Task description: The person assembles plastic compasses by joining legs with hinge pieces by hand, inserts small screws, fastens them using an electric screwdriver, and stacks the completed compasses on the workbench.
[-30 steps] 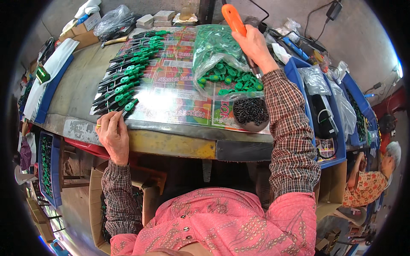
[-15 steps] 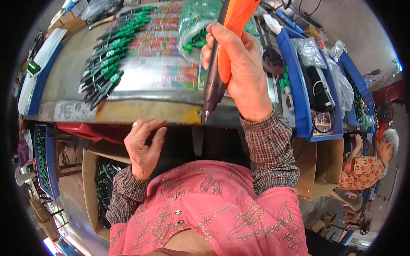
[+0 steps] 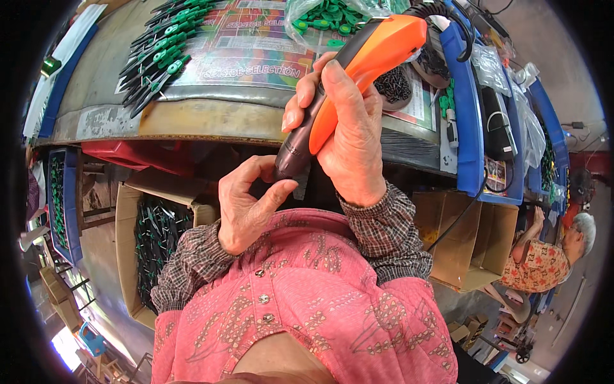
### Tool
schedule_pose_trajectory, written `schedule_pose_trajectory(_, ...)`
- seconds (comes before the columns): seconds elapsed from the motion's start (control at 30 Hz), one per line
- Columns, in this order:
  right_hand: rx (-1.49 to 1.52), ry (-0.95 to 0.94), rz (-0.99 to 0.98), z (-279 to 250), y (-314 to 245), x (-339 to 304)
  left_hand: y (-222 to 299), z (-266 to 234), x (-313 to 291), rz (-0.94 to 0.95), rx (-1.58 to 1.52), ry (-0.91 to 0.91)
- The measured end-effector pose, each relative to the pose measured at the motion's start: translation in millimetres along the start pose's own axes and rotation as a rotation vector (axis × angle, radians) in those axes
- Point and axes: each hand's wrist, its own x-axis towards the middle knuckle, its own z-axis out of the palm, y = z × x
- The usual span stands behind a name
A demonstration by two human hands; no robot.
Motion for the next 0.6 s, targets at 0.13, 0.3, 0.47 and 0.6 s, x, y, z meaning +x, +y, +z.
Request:
schedule_pose_trajectory(0.13, 0.020, 0.013, 0.017, 0.9, 2.6, -2.9, -2.1, 1.4, -3.5, 0.006, -0.014, 0.023)
schedule_pose_trajectory(0.3, 0.026, 0.018, 0.025, -0.5, 4.0, -3.2, -2.2, 2.1, -4.5, 0.013, 0.003, 0.033)
schedule_pose_trajectory(0.47, 0.021, 0.031, 0.019, -1.4, 5.9, -2.4, -3.9, 2.0, -4.4, -0.002, -0.011, 0.024)
schedule_pose_trajectory(0.6, 0.017, 0.041, 0.025, -1.0, 7.7, -1.7, -8.5, 2.5, -4.3, -0.026, -0.050, 0.030)
